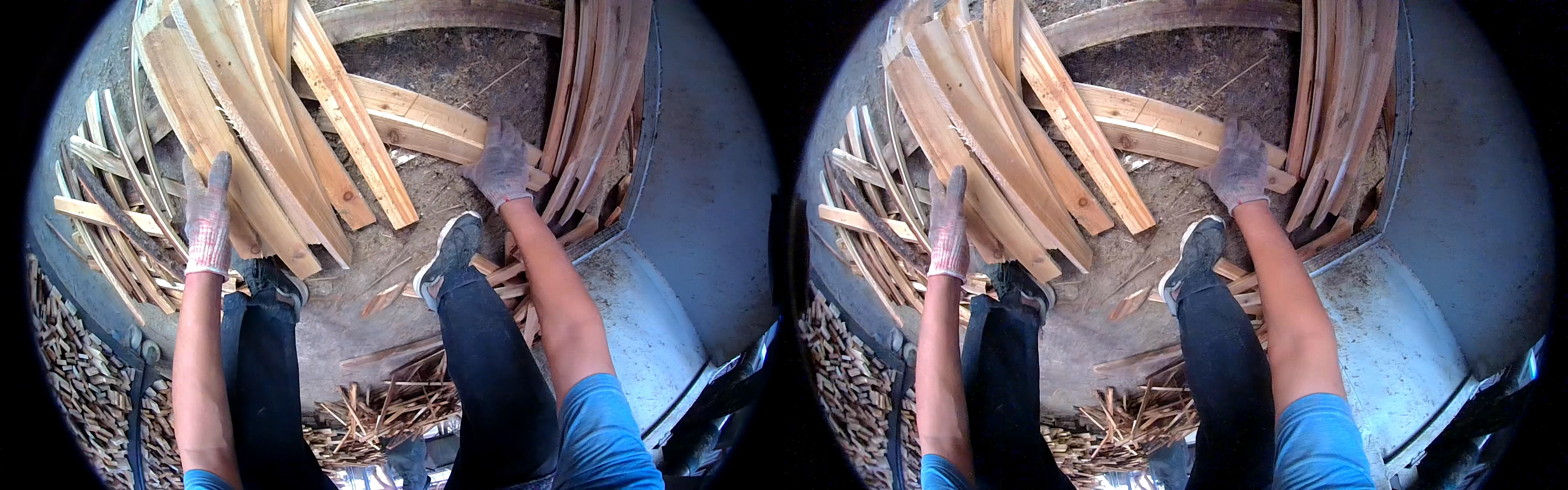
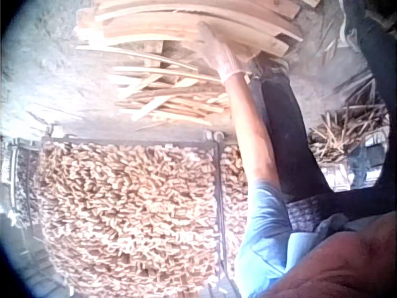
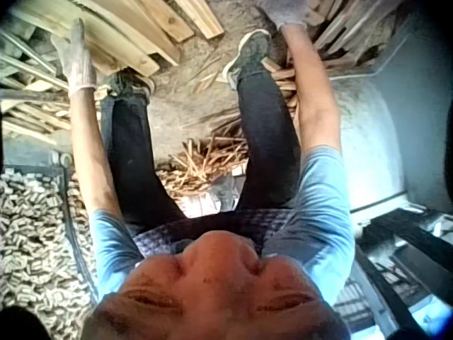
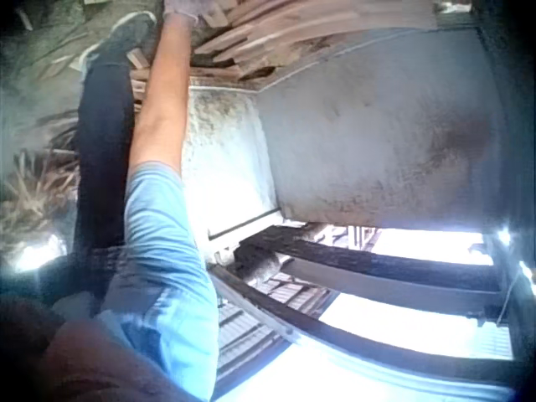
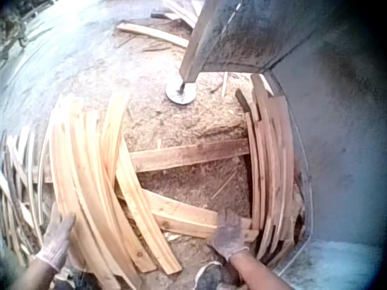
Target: The person repeatedly picks up small wooden planks from the floor and a conveyor area, then carries and stacks them onto a large pile. The person uses both hands to gather and place the planks, moving between the collection area and the stack throughout the clip.
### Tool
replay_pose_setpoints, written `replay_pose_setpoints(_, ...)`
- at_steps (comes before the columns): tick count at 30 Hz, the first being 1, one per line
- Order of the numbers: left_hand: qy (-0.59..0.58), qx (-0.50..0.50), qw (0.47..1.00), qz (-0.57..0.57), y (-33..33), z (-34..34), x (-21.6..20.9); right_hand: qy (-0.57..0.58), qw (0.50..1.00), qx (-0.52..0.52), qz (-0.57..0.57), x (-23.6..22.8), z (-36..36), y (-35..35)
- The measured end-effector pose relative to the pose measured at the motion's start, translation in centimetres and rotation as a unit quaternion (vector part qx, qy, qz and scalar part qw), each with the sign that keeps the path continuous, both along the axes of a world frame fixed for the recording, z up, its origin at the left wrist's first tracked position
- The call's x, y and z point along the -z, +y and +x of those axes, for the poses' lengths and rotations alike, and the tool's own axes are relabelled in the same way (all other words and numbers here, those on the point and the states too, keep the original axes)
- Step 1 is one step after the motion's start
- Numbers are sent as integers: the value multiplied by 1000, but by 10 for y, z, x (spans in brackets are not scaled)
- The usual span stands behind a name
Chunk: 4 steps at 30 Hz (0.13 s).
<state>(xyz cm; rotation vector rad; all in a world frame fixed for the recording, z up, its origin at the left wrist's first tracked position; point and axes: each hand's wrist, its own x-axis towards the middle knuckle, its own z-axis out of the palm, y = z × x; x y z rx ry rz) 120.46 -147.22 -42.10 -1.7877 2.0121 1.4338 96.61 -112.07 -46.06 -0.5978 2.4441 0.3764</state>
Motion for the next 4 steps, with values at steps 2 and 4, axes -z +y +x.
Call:
replay_pose_setpoints(2, -10, -12, 1000, 17, -3, 8, -3, -197, 971, 66, 115, -15, -4, -24)
replay_pose_setpoints(4, 8, -4, 999, 39, -6, 4, 1, -251, 951, 26, 180, -14, 1, -17)
